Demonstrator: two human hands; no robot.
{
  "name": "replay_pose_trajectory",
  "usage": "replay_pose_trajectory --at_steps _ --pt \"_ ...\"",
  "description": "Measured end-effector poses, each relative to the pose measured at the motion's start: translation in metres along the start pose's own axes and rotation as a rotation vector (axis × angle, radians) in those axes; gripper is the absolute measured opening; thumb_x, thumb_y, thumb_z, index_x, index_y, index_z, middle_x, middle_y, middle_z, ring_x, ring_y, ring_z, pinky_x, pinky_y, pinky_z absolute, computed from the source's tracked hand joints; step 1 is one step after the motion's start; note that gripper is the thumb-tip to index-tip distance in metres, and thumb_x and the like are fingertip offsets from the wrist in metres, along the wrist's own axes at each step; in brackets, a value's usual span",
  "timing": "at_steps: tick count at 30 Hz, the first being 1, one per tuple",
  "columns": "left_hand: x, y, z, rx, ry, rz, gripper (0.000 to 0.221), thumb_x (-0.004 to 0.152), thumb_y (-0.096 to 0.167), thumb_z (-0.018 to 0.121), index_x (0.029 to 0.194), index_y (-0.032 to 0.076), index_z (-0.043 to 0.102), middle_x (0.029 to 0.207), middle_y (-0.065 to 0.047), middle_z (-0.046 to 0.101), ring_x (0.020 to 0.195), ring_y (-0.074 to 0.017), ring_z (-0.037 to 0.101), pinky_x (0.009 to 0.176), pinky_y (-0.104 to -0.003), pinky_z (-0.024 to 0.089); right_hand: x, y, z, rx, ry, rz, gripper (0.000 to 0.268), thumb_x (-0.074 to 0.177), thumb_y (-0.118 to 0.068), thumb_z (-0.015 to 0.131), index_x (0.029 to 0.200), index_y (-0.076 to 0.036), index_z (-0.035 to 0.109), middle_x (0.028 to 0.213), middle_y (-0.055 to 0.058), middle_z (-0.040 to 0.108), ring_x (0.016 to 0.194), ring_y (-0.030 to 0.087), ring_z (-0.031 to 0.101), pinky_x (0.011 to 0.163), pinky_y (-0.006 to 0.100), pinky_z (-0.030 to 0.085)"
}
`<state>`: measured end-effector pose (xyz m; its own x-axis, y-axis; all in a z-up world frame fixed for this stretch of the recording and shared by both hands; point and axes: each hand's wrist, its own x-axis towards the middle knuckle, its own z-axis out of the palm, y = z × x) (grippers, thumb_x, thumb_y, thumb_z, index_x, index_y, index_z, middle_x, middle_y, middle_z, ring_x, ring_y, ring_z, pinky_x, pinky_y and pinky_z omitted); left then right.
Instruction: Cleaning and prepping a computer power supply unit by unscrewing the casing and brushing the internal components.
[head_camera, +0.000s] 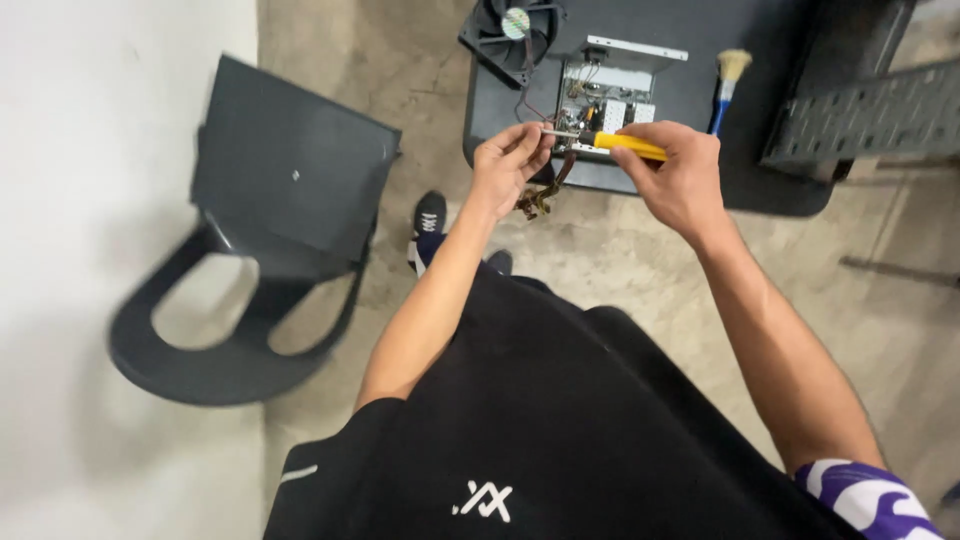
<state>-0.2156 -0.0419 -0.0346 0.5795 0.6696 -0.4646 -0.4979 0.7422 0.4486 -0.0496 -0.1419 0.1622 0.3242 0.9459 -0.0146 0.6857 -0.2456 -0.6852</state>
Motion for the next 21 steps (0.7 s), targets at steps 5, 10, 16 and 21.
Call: replay_pose_trajectory --at_steps 5,10,16,21 --pt "0.021 0.004 -0.008 0.182 -0.122 -0.083 0.019 0.097 0.015 0.076 0.111 0.002 0.075 0.106 -0.017 0.077 0.097 -0.0265 0.077 0.086 -0.034 0.066 -0.001 -0.004 0.008 -0.074 0.107 0.072 0.019 0.093 -0.01 0.085 0.112 -0.008 0.081 0.078 0.017 0.066 0.073 0.036 0.069 0.067 0.038 0.051" --pt "0.027 0.041 0.0 0.65 -0.35 0.067 0.014 0.097 0.008 0.073 0.11 0.01 0.078 0.091 -0.012 0.08 0.079 -0.0155 0.077 0.077 -0.026 0.065 -0.008 -0.002 0.024 -0.185 0.162 0.104 0.018 0.09 -0.012 0.085 0.108 -0.01 0.081 0.076 0.018 0.065 0.077 0.041 0.068 0.071 0.045 0.052" --pt "0.042 0.07 0.01 1.349 -0.615 0.563 0.007 0.094 0.026 0.076 0.098 0.031 0.08 0.093 0.014 0.078 0.091 -0.0106 0.074 0.084 -0.026 0.057 -0.011 0.002 0.046 -0.412 0.154 0.114 0.016 0.091 -0.025 0.081 0.103 -0.016 0.078 0.081 0.014 0.067 0.078 0.04 0.069 0.068 0.049 0.055" --pt "0.054 0.064 0.01 1.616 -0.619 0.844 0.012 0.095 0.051 0.068 0.097 0.04 0.073 0.097 0.026 0.072 0.1 -0.0063 0.061 0.089 -0.033 0.04 0.005 0.02 0.06 -0.573 0.005 0.072 0.022 0.087 -0.023 0.078 0.105 -0.012 0.079 0.085 0.015 0.07 0.078 0.041 0.072 0.068 0.05 0.057"
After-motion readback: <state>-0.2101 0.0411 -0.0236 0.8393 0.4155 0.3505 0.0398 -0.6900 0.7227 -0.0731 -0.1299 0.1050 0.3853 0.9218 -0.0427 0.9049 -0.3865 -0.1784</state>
